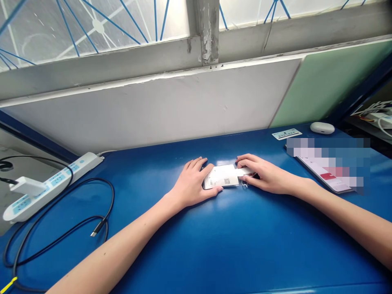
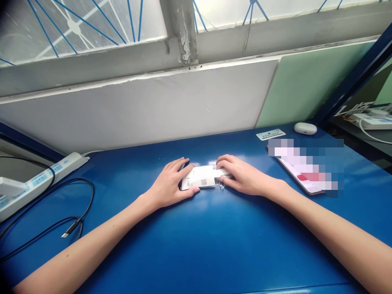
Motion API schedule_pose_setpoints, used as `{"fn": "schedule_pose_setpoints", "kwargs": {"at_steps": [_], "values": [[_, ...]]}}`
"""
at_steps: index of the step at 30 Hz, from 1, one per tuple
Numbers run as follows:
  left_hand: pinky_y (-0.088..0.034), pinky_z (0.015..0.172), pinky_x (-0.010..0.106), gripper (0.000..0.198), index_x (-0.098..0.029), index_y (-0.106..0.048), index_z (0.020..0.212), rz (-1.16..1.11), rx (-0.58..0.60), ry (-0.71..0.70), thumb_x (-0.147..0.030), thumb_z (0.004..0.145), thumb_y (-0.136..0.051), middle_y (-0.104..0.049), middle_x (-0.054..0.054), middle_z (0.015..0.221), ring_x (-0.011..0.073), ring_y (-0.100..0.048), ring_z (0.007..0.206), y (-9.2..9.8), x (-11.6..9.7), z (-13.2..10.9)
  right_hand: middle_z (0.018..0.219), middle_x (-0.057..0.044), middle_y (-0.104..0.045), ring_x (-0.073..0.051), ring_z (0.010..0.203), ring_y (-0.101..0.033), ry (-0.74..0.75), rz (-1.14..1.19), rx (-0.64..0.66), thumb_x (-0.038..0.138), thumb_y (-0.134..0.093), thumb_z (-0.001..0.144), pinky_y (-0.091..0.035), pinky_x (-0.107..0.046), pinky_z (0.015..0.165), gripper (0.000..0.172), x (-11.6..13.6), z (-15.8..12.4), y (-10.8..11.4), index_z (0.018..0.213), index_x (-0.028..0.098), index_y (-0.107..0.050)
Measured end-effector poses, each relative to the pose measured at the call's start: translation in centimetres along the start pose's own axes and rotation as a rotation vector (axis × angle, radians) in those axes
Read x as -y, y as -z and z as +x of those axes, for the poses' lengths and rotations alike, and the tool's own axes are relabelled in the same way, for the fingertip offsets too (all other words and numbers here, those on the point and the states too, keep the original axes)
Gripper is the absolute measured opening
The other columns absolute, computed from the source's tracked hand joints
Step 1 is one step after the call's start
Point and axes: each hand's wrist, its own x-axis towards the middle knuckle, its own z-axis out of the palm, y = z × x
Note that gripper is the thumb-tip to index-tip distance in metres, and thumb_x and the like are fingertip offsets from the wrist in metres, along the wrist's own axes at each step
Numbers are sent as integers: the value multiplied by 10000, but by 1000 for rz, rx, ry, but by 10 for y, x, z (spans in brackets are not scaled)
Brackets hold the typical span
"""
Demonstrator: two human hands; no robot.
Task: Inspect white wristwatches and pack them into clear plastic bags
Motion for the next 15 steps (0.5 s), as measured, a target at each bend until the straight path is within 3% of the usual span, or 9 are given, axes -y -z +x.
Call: {"fn": "schedule_pose_setpoints", "kwargs": {"at_steps": [8, 15], "values": [[-371, 1121, 547, 681, -117, -585, 1306, -35, -30, 42, -621, 849, -619, -522, 222, 1440, 396, -442, 1379, -1, -1, 1, 1072, -134, -644, -285, 940, -641, -31, -86, -71, 383, -431, 997, -533, -437, 814, 241, -23, -2, 5, 1134, 212, -531], [-357, 1125, 558, 680, -112, -592, 1281, -44, -28, 12, -613, 825, -653, -515, 233, 1432, 413, -429, 1379, -2, 1, -1, 1157, -139, -635, -301, 1053, -638, -109, -123, -280, 382, -348, 1022, -510, -455, 916, 330, -33, -2, 18, 1240, 222, -537]]}}
